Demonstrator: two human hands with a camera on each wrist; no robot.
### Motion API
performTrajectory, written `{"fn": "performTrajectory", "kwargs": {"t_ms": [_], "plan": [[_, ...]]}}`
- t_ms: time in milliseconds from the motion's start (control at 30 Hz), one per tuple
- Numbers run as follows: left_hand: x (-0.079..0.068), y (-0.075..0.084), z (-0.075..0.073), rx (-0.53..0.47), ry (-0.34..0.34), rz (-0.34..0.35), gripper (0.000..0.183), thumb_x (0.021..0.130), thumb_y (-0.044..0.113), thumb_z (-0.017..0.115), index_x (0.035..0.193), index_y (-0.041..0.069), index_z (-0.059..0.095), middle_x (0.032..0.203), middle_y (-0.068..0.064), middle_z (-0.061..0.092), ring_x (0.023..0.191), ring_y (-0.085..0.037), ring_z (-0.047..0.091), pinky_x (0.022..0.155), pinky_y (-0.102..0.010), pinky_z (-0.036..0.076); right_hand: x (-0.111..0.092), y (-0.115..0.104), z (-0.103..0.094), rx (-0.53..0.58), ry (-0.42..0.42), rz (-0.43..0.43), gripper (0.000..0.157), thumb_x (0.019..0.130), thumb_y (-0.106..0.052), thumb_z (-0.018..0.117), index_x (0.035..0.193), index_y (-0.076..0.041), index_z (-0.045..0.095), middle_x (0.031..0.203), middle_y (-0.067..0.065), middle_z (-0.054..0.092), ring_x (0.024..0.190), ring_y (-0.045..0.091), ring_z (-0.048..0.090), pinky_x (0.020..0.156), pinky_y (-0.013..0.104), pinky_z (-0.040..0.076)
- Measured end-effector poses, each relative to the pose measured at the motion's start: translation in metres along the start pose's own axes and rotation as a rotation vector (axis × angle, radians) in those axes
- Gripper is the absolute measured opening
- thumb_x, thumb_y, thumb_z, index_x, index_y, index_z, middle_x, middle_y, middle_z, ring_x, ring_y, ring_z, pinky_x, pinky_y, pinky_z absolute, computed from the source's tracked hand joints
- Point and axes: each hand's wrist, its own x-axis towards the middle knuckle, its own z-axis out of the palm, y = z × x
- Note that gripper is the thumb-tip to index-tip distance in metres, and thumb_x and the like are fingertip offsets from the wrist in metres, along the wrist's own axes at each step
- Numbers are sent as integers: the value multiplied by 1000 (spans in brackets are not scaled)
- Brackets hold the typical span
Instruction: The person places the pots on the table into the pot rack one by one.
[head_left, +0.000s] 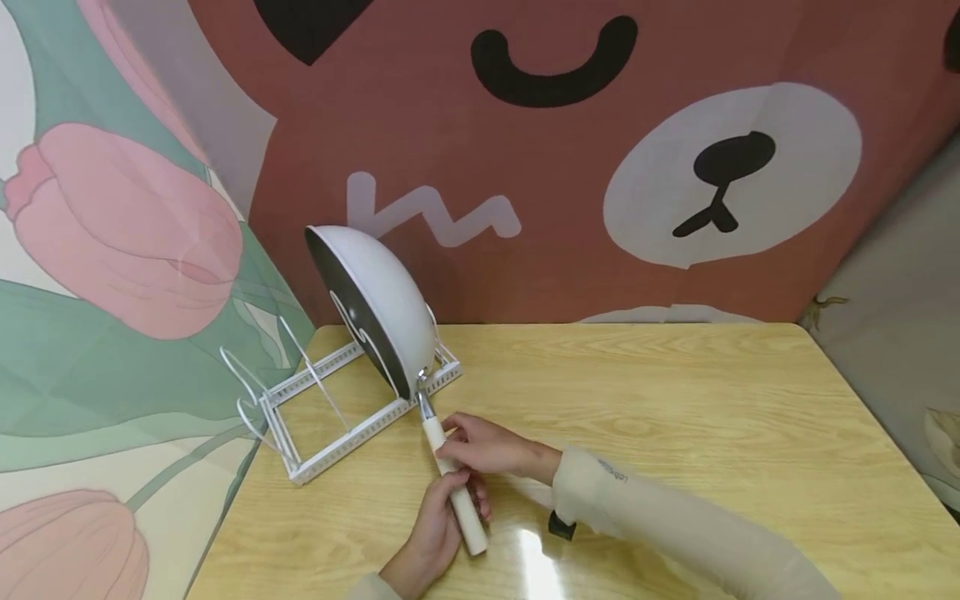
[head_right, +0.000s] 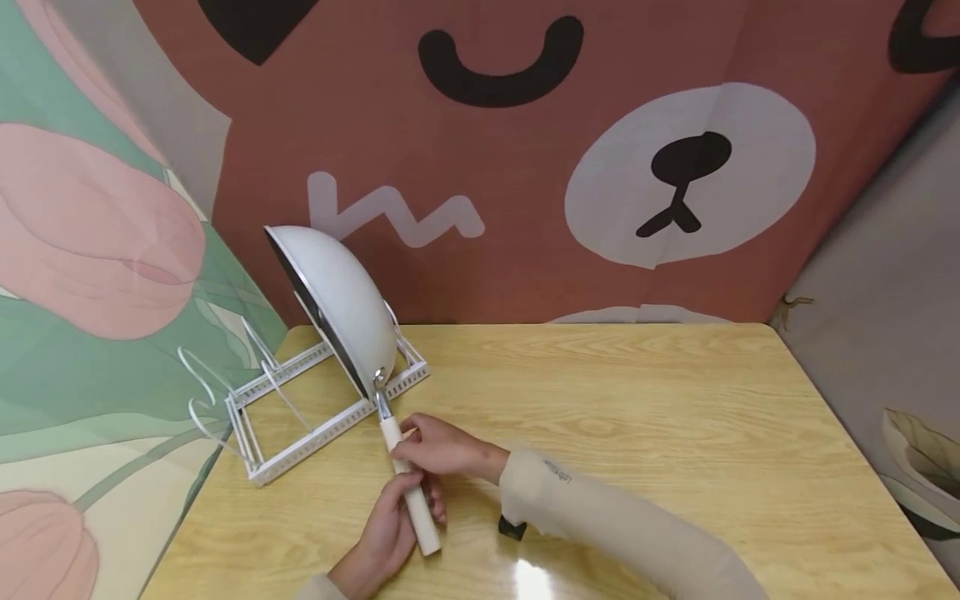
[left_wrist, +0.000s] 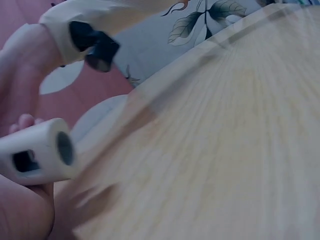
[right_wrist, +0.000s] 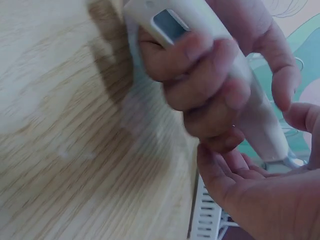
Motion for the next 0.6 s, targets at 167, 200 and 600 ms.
{"fn": "performTrajectory", "kwargs": {"t_ms": [167,200,600], "plan": [[-2,12,-3,116,66,115,26,92,10,45,115,-1,41,96,-12,58,85,-28,60,80,-42,50,-12,4,-8,-36,-26,-18,47,87,-31,59,126,-7,49,111,2,61,103,15,57,86,31,47],[-3,14,-3,140,82,122,31,92,10,46,120,-1,37,100,-13,57,89,-31,60,83,-46,49,-15,5,-10,-47,-27,-20,47,88,-33,59,127,-8,49,113,2,60,106,15,56,88,31,46],[-18,30,-1,524,347,218,61,89,3,56,141,4,23,137,-19,37,117,-32,47,92,-26,44,-51,18,-39,-185,4,-83,53,92,-43,53,136,-16,42,130,2,51,118,23,49,96,35,42]]}}
